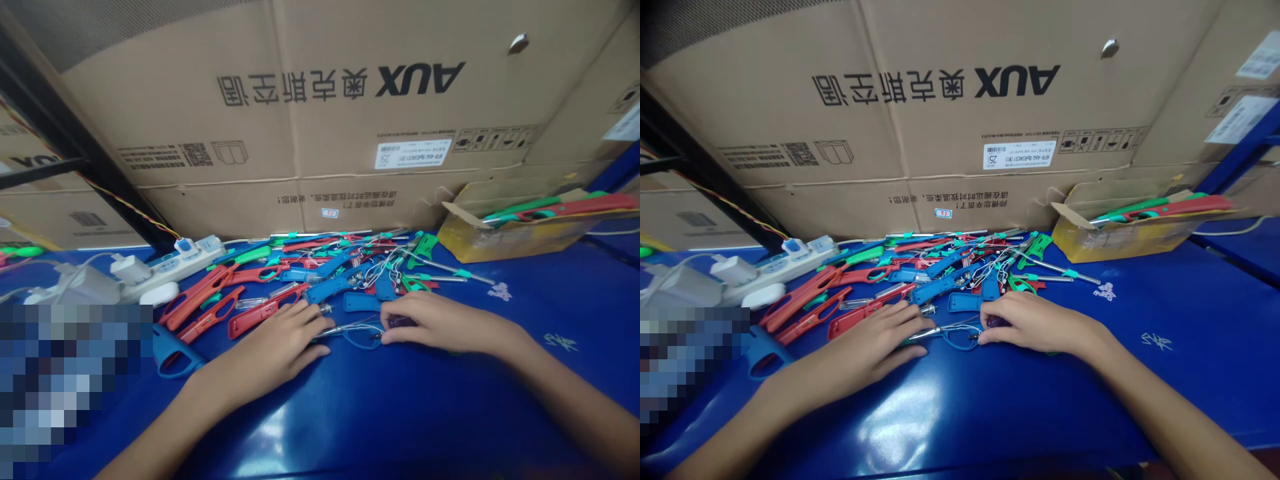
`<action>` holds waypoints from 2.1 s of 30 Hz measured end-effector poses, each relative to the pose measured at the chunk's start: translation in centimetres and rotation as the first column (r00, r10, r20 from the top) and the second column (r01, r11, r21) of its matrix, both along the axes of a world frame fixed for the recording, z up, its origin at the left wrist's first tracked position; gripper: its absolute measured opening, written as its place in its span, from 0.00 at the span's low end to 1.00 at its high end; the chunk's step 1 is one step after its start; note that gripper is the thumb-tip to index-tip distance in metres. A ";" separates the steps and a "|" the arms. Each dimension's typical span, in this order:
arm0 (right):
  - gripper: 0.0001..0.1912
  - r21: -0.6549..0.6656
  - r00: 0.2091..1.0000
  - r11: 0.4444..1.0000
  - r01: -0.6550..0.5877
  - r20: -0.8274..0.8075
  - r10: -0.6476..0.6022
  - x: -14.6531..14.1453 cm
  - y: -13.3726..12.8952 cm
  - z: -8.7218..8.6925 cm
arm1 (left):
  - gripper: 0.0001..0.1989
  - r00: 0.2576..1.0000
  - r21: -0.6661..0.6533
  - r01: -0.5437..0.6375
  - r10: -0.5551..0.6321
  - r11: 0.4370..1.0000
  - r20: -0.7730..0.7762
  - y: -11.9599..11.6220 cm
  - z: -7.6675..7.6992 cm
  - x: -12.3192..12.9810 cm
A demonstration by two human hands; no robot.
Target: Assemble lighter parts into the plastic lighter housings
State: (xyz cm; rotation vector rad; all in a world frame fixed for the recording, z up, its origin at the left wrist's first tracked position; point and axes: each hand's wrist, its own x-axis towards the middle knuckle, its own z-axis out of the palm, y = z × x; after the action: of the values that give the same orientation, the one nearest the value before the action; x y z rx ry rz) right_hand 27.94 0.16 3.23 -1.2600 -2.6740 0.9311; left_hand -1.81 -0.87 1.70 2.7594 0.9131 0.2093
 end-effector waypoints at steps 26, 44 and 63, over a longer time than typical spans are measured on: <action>0.18 0.014 0.999 1.000 0.016 0.032 -0.016 0.3 0.1 0.0 | 0.17 1.000 0.040 -0.013 0.013 0.999 -0.014 0.0 -0.4 -0.6; 0.18 0.007 0.999 1.000 0.015 0.030 -0.015 0.2 -0.1 0.2 | 0.17 1.000 0.042 -0.007 0.008 0.999 -0.011 0.1 -0.2 -0.4; 0.20 0.019 1.000 1.000 0.011 0.019 -0.012 0.2 0.0 0.2 | 0.17 1.000 0.028 -0.012 0.013 1.000 -0.028 0.0 0.0 -0.5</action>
State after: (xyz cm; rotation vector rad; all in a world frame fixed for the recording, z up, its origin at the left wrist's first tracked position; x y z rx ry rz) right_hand 28.13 0.12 3.40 -1.2853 -2.6801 0.8947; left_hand -2.28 -0.88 1.67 2.7893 0.9416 0.1865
